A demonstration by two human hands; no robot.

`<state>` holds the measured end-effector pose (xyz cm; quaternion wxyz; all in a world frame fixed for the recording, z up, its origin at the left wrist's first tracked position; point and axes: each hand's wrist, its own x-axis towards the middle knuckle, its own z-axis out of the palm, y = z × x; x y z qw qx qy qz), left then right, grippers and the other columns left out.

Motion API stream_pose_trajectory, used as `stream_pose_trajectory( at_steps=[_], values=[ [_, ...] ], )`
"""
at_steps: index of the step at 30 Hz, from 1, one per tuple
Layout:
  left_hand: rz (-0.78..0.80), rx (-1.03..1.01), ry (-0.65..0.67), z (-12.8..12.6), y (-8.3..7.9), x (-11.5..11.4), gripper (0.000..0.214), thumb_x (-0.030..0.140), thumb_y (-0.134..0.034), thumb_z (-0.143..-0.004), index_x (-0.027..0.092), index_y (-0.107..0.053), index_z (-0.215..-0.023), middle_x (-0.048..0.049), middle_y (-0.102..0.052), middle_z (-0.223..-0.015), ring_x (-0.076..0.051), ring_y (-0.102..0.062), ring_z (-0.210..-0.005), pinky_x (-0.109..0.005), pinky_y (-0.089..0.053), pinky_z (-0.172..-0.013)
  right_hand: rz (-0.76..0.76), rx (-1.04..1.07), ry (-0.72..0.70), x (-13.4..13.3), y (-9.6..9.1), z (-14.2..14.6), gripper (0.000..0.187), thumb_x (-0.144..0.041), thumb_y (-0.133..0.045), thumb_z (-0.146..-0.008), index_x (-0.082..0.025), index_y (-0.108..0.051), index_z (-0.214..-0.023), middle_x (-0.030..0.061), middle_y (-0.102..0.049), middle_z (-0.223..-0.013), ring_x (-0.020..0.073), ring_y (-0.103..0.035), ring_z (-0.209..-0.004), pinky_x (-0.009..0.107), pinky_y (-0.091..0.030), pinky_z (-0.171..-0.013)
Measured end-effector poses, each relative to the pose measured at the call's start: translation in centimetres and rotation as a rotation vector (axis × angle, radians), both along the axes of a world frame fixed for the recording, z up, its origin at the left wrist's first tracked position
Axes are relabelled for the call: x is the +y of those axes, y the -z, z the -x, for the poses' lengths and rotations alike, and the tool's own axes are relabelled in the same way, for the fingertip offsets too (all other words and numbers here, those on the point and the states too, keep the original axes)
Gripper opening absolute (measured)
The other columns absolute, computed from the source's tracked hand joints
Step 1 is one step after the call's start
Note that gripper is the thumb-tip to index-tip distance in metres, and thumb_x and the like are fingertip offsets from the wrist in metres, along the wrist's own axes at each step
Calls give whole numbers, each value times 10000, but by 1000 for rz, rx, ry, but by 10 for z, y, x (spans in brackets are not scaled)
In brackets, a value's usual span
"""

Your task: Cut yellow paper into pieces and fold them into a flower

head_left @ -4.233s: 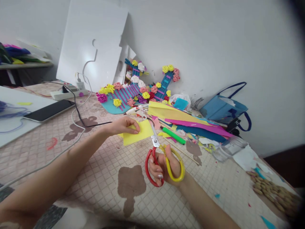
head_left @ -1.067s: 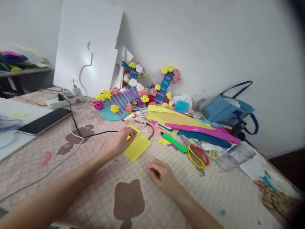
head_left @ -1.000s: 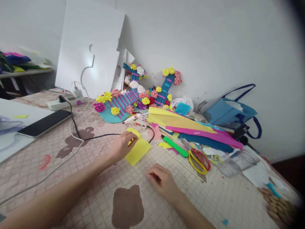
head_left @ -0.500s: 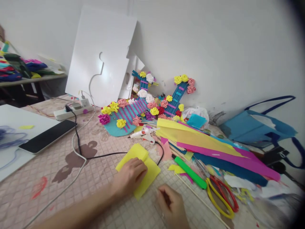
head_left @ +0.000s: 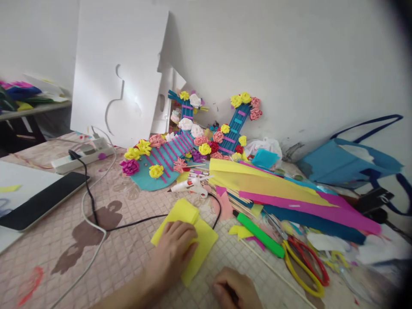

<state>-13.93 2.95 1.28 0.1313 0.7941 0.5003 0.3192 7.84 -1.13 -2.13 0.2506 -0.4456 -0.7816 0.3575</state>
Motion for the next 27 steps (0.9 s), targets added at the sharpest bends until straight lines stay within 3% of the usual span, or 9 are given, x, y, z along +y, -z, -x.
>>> stream_pose_trajectory(
  at_steps=[3,5,10,19,27],
  values=[
    [-8,37,-79,7,-2,5,86,251,-464,-869,212,-530,-908,-62,-618,-934,-214,-576,-888,-381,-438,-786,-22,-2,-43,-1,-18,-2,151,-254,-470,-860,-206,-563,-751,12,-563,-648,137,-509,-595,243,-347,-557],
    [46,55,-151,12,-4,7,163,325,-468,-869,194,-494,-962,-80,-599,-958,-214,-591,-831,-355,-459,-713,-13,16,-45,-2,-25,-1,149,-254,-464,-870,-203,-561,-769,9,-554,-669,138,-505,-623,251,-350,-585],
    [171,184,-158,18,-8,8,349,457,-481,-841,169,-478,-1038,-111,-577,-1002,-235,-601,-821,-346,-458,-681,-3,86,-39,-2,-31,4,177,-273,-455,-880,-192,-561,-763,-7,-532,-663,118,-477,-599,237,-339,-557],
    [209,224,-88,11,-6,10,177,333,-547,-778,174,-507,-709,-36,-583,-763,-180,-544,-724,-281,-370,-627,-13,110,-35,-2,-29,3,158,-253,-474,-870,-179,-568,-768,-13,-541,-667,102,-477,-600,212,-337,-538],
    [294,56,-162,21,-8,19,279,375,-467,-818,164,-510,-641,0,-554,-603,-120,-476,-540,-238,-297,-524,-11,123,-30,-2,-26,2,120,-217,-498,-858,-177,-570,-771,-20,-542,-668,95,-485,-608,200,-342,-539]
  ],
)
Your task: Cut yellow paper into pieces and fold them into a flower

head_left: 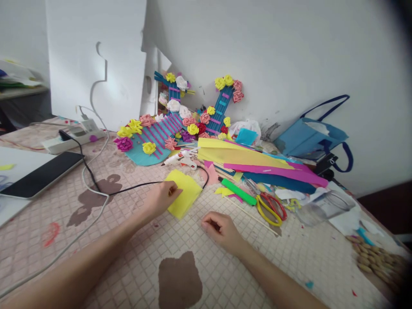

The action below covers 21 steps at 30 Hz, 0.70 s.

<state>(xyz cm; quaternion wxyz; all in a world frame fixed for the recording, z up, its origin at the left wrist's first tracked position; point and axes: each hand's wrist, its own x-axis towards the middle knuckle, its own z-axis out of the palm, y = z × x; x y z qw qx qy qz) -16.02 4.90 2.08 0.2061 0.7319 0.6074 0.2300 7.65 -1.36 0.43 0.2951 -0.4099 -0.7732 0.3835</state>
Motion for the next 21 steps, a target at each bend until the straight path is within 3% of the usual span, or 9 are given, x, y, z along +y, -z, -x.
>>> stream_pose_trajectory(
  at_steps=[5,10,13,16,18,21],
  values=[
    [-47,14,-96,16,-8,10,300,380,-446,-831,154,-557,-668,-11,-563,-616,-126,-481,-551,-236,-302,-530,14,2,5,-1,0,0,124,-222,-499,-860,-177,-572,-771,-21,-535,-657,94,-472,-592,200,-338,-527],
    [-156,96,-42,22,-12,10,359,335,-371,-878,142,-646,-752,-60,-574,-766,-157,-526,-664,-263,-350,-607,14,0,4,0,-2,0,121,-220,-495,-861,-179,-568,-773,-21,-529,-657,97,-469,-595,207,-341,-531],
    [-236,83,-65,20,-19,5,340,307,-370,-883,147,-665,-940,-63,-548,-802,-169,-522,-703,-276,-359,-631,0,1,-3,0,-1,0,125,-213,-499,-857,-180,-563,-756,-24,-520,-644,96,-466,-590,210,-343,-529],
    [-312,-134,-82,12,-28,-5,357,303,-425,-870,155,-571,-1160,-39,-529,-786,-148,-493,-682,-264,-360,-621,-5,40,41,-1,3,0,73,-208,-496,-857,-192,-563,-832,-25,-521,-663,92,-464,-570,208,-351,-508],
    [-177,-444,-20,1,-30,-14,464,333,-475,-855,182,-435,-1292,19,-477,-674,-107,-439,-565,-226,-337,-542,-44,103,133,-3,7,1,160,-197,-503,-846,-214,-522,-1004,-18,-528,-750,86,-461,-555,207,-368,-492],
    [243,-839,117,-20,-25,-28,532,389,-545,-821,184,-399,-1289,34,-489,-655,-90,-451,-533,-197,-318,-486,-200,135,241,-5,13,2,438,-176,-566,-790,-251,-402,-1190,17,-481,-929,80,-442,-558,227,-420,-497]
  ],
)
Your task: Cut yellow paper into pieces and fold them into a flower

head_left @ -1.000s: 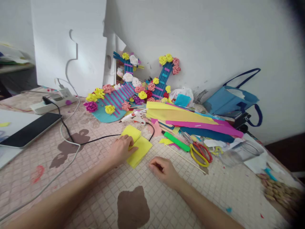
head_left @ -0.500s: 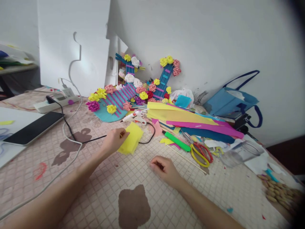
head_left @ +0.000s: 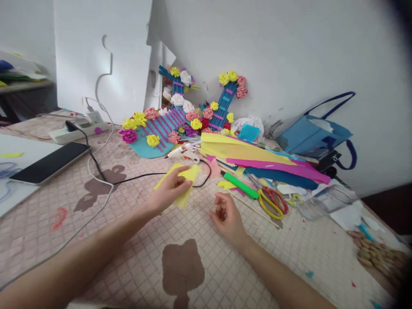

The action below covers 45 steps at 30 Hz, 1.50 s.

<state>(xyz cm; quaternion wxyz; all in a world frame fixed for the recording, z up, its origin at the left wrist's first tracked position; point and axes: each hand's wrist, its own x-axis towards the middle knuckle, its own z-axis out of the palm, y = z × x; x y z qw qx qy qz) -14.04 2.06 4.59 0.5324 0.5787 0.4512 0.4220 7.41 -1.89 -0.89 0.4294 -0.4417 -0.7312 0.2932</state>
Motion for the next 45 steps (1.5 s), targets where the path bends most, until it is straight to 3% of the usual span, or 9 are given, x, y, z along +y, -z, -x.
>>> stream_pose_trajectory(
  at_steps=[4,7,16,20,24,30,34,40,45],
  values=[
    [335,-296,41,-23,8,-15,567,370,-649,-753,167,-441,-1240,-26,-589,-823,-127,-572,-682,-227,-423,-591,-191,-134,-14,-3,2,1,572,-151,-616,-735,-269,-383,-1244,68,-409,-1064,119,-446,-651,283,-478,-552],
    [435,-402,60,-29,9,-18,597,352,-672,-735,171,-428,-1249,-34,-601,-850,-143,-596,-706,-252,-452,-620,-264,-206,-34,-5,0,-1,588,-126,-612,-727,-277,-386,-1248,86,-387,-1102,166,-480,-773,318,-501,-609],
    [-10,84,110,-24,26,-18,510,352,-516,-836,155,-371,-1284,69,-447,-577,-77,-412,-481,-181,-317,-442,-310,-384,-212,-6,-10,-10,183,-84,-472,-832,-224,-539,-929,67,-477,-1032,150,-541,-817,295,-496,-696],
    [-78,281,202,-18,24,-17,396,259,-356,-883,189,-422,-1267,36,-526,-636,-95,-481,-527,-210,-395,-516,-195,-442,-262,-3,-13,-14,174,-85,-467,-828,-215,-531,-925,78,-524,-1029,176,-548,-903,301,-487,-740],
    [-250,462,341,-11,19,-12,351,145,-404,-794,191,-607,-1076,5,-610,-740,-114,-527,-653,-226,-418,-622,-187,-461,-314,-2,-13,-16,254,-114,-506,-800,-230,-518,-1027,85,-498,-1095,168,-544,-864,276,-480,-652],
    [-158,423,596,-4,18,-1,379,66,-429,-680,163,-668,-958,0,-624,-736,-107,-532,-635,-201,-405,-582,-196,-490,-421,-1,-16,-17,105,-158,-471,-863,-206,-561,-840,58,-547,-931,165,-539,-849,289,-457,-721],
    [-75,277,693,-1,20,4,337,85,-501,-669,148,-653,-964,9,-594,-689,-93,-523,-618,-180,-396,-553,-145,-392,-393,1,-14,-18,174,-86,-505,-790,-208,-538,-909,50,-543,-955,136,-528,-759,256,-453,-658],
    [-78,255,697,1,25,3,316,84,-549,-662,146,-639,-959,21,-580,-663,-76,-528,-584,-161,-397,-519,-139,-399,-427,1,-17,-18,121,-116,-521,-806,-216,-566,-855,49,-556,-936,153,-534,-819,267,-445,-684],
    [-276,359,628,-2,27,-1,199,127,-605,-688,151,-668,-875,2,-569,-705,-78,-527,-606,-173,-420,-557,-50,-353,-445,3,-19,-19,88,-117,-558,-787,-203,-560,-799,44,-558,-914,149,-540,-792,257,-441,-649]
  ],
)
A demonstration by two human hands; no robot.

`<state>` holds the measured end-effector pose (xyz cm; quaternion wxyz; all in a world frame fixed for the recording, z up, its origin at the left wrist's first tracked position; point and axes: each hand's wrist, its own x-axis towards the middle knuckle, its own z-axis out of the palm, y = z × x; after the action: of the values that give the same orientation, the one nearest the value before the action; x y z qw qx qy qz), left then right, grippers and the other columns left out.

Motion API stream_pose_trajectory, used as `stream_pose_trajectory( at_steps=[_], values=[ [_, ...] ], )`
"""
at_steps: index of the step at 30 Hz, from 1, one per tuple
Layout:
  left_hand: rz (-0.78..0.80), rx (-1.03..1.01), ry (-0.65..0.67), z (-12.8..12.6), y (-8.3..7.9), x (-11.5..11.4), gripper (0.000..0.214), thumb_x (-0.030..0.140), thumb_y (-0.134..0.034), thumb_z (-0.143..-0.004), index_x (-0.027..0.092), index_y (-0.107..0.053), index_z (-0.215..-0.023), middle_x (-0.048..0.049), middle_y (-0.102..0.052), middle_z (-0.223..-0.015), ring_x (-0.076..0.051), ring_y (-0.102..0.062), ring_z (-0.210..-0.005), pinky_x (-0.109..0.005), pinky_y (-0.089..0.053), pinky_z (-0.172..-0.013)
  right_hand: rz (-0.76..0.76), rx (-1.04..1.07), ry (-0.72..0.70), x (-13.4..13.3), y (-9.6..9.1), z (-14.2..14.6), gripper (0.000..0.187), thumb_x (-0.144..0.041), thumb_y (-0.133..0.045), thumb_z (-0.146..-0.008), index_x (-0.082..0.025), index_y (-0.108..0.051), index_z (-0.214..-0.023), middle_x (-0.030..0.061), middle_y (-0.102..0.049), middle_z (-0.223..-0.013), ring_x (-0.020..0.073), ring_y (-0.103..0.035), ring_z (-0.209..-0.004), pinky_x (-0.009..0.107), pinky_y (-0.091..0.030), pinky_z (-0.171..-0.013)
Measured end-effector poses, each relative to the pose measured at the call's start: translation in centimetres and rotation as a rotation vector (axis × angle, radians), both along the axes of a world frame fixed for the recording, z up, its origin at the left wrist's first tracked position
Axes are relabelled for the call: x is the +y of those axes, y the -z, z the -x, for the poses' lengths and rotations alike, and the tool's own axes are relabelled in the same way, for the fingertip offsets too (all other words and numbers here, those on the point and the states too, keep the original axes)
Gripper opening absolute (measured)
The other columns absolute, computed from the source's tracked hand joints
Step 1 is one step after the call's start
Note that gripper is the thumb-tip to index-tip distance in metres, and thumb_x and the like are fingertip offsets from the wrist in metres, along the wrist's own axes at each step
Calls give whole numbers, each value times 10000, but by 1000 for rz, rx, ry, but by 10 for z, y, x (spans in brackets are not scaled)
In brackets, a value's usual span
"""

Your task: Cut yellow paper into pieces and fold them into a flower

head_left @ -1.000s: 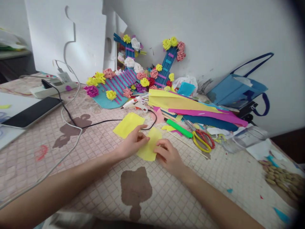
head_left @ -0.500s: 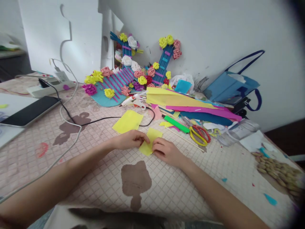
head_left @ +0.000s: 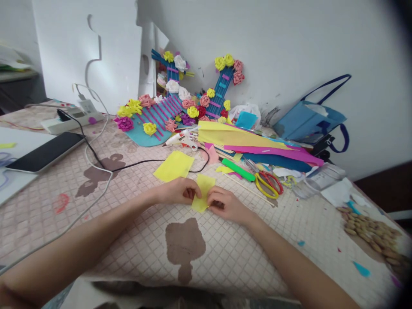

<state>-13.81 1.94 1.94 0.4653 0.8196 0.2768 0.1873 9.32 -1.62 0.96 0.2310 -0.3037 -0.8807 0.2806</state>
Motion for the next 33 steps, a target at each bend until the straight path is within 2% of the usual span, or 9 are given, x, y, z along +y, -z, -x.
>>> stream_pose_trajectory(
  at_steps=[3,6,9,12,16,22,26,29,33],
  values=[
    [-157,2,-23,-3,0,-5,132,145,-636,-685,162,-687,-805,-12,-517,-788,-65,-477,-604,-176,-405,-552,46,10,6,0,0,-1,105,-97,-553,-776,-200,-559,-797,44,-551,-929,146,-541,-793,249,-442,-632],
    [-218,-9,-90,-5,2,-14,137,126,-626,-684,163,-675,-806,-41,-472,-977,-41,-437,-595,-180,-410,-543,57,4,-4,1,-3,-1,85,-111,-562,-782,-196,-562,-783,40,-545,-922,148,-537,-804,257,-442,-655],
    [-270,-23,-129,-5,4,-22,161,87,-585,-699,159,-654,-825,-76,-408,-1141,-79,-493,-725,-182,-429,-559,77,-2,-8,1,-6,-1,79,-115,-575,-781,-193,-561,-786,34,-537,-900,148,-531,-804,258,-440,-667],
    [-358,-21,-109,-4,3,-26,187,57,-548,-722,165,-655,-831,-85,-409,-1159,-136,-506,-870,-216,-460,-641,100,6,-12,1,-9,0,118,-97,-591,-760,-192,-565,-823,31,-527,-903,151,-527,-826,261,-441,-686],
    [-421,-8,-58,-2,1,-25,133,100,-567,-764,173,-674,-790,-84,-459,-1147,-159,-510,-897,-291,-471,-768,122,-12,-58,-1,-13,0,70,-122,-584,-790,-192,-579,-799,33,-519,-924,157,-528,-869,278,-443,-736],
    [-540,6,-6,-1,-1,-22,117,193,-578,-818,205,-693,-835,-93,-515,-1214,-247,-445,-1143,-422,-358,-975,147,-21,-30,-3,-13,-3,19,-190,-590,-819,-190,-582,-802,33,-530,-905,161,-534,-859,286,-448,-731],
    [-584,21,-63,3,2,-18,166,185,-623,-779,208,-669,-936,-101,-358,-1403,-306,-291,-1291,-486,-288,-1025,170,-5,-21,-3,-11,-2,35,-223,-584,-830,-192,-591,-817,34,-529,-896,155,-539,-831,273,-456,-692],
    [-586,42,-30,5,4,-15,79,200,-621,-786,200,-677,-842,-65,-271,-1471,-311,-182,-1349,-490,-230,-1060,154,-8,-7,-3,-12,-2,58,-215,-562,-842,-187,-588,-798,34,-529,-878,150,-537,-802,266,-448,-661],
    [-595,67,4,6,4,-14,92,211,-603,-805,221,-692,-788,-22,-317,-1459,-296,-161,-1362,-474,-194,-1071,159,-7,-13,-3,-14,-2,51,-198,-551,-840,-186,-575,-796,31,-522,-873,137,-529,-765,256,-443,-640]
  ],
)
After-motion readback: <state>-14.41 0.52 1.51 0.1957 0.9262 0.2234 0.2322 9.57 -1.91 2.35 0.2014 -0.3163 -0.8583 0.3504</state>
